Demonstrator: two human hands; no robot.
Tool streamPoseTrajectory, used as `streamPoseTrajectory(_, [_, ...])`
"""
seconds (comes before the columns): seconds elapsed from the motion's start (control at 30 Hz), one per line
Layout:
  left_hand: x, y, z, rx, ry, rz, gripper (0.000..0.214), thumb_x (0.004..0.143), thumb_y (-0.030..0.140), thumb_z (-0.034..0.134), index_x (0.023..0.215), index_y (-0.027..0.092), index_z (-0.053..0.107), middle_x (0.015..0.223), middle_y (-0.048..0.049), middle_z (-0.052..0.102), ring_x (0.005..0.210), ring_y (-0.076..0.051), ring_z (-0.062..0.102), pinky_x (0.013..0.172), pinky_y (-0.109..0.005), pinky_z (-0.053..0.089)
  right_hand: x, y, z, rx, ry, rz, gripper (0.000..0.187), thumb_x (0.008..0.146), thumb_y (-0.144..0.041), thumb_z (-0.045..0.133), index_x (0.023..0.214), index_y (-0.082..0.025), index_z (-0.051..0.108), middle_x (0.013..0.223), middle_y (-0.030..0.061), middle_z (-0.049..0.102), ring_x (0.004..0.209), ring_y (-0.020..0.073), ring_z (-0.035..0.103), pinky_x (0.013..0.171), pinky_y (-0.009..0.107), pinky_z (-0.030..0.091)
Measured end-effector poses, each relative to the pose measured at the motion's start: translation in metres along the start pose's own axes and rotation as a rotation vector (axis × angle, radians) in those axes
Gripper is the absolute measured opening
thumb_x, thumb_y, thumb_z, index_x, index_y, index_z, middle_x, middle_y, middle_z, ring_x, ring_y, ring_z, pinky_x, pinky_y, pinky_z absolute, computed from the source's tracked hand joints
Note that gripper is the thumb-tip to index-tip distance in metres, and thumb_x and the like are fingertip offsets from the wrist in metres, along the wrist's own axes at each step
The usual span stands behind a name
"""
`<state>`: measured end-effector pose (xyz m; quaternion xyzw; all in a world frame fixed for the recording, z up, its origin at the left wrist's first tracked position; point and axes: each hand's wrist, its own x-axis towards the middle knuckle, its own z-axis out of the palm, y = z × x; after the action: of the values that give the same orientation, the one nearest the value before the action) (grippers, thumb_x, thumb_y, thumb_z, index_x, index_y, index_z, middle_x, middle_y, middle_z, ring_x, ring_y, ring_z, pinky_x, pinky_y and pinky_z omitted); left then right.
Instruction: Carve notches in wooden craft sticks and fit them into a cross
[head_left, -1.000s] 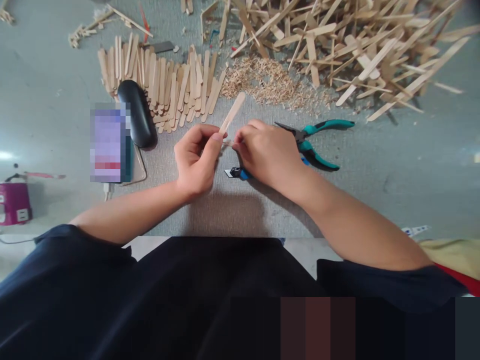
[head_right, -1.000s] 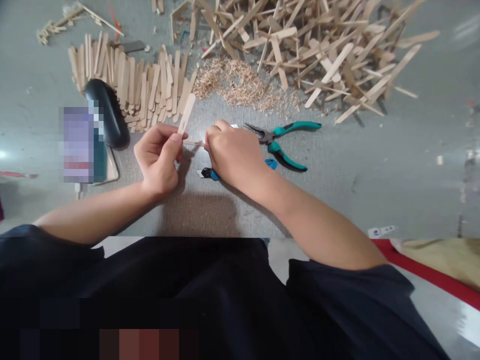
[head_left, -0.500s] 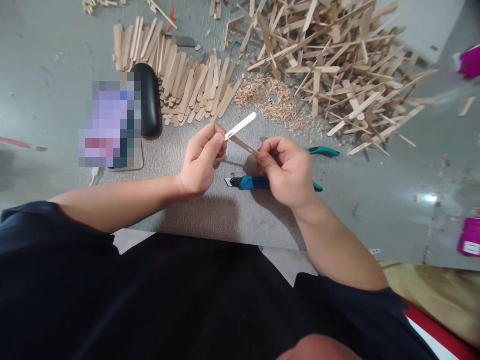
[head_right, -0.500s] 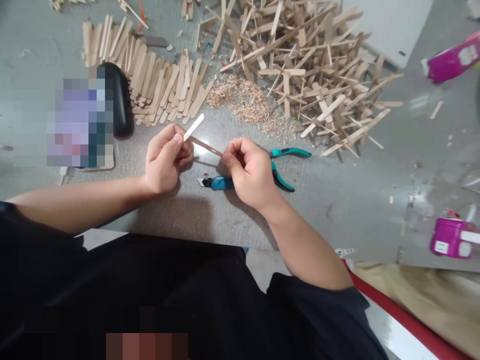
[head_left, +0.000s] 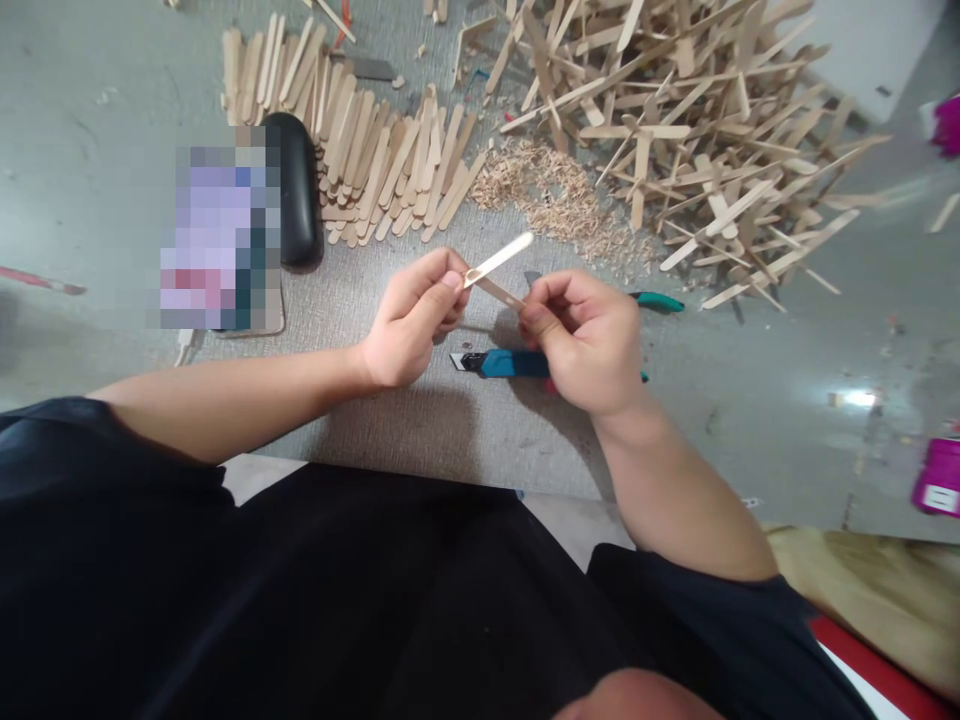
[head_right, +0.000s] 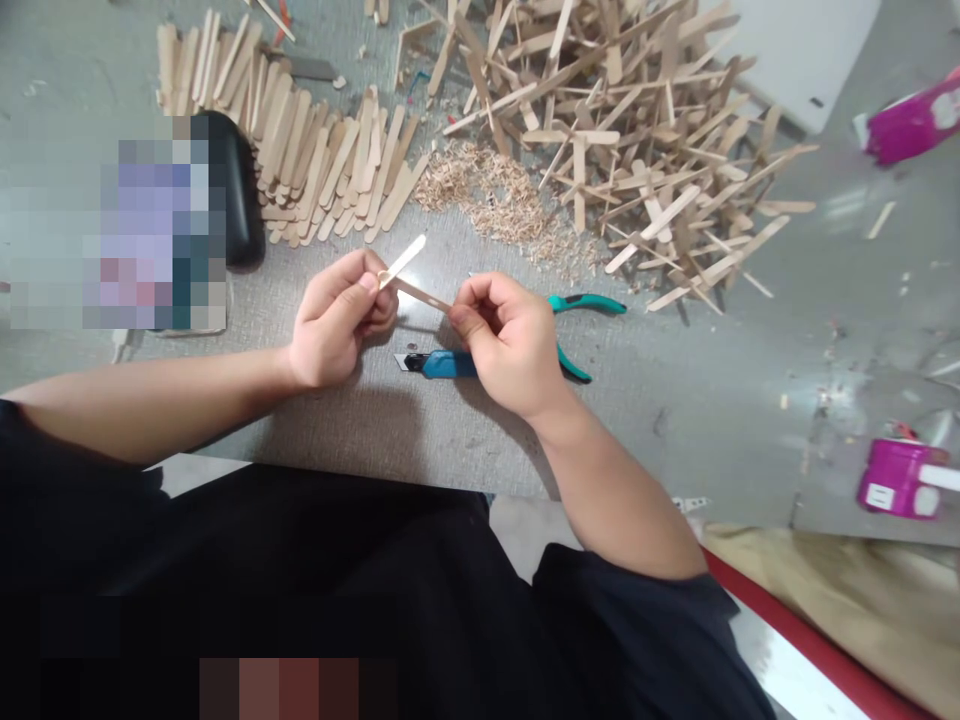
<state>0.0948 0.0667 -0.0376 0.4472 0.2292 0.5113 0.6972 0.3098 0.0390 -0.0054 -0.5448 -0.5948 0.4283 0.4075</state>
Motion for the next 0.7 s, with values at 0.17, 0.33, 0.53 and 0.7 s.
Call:
streamPoseTrajectory(0.17, [-0.0022,-0.0011,-0.0009,0.072,-0.113,-0.037,0.05,0.117,0.062,0.071,0.088,0.024,0.056,0.067,0.0089,0.04,0.053,-0.006,0.032,0.049,-0.021,0.03,-0.0035,0.0009,0.0044,0.011,0.012,-0.071,0.059,0.104,-0.079,0.085,0.088,-0.025,0.07,0.067,-0.0026,0.062,0.056,0.0125,0.055,0.051,0.03,0.04])
streamPoseTrajectory(0.33, [-0.003,-0.0016,-0.003,0.332,-0.132,0.153,0.043,0.121,0.053,0.065,0.091,0.022,0.062,0.076,0.0019,0.06,0.068,-0.009,0.057,0.063,-0.023,0.048,-0.0053,0.0061,0.007,0.017,0.004,-0.185,0.04,0.11,-0.06,0.087,0.094,-0.026,0.073,0.076,-0.002,0.073,0.062,0.0142,0.069,0.058,0.03,0.054])
streamPoseTrajectory(0.53, [-0.0041,0.0048,-0.0051,0.511,-0.241,0.351,0.022,0.123,0.033,0.06,0.104,0.023,0.065,0.084,0.0021,0.067,0.072,-0.008,0.061,0.067,-0.022,0.051,-0.0066,0.0095,0.0036,-0.11,0.01,-0.323,0.009,0.115,-0.036,0.08,0.109,-0.029,0.08,0.093,0.0,0.081,0.079,0.0185,0.078,0.07,0.035,0.061])
streamPoseTrajectory(0.7, [-0.0044,-0.0003,-0.0026,0.432,-0.219,0.312,0.025,0.123,0.034,0.063,0.101,0.023,0.064,0.077,0.0049,0.06,0.064,-0.005,0.054,0.063,-0.02,0.049,-0.0037,0.0093,-0.0012,-0.24,0.047,-0.461,0.01,0.114,-0.03,0.078,0.104,-0.029,0.081,0.095,0.0021,0.082,0.082,0.0207,0.075,0.075,0.039,0.058])
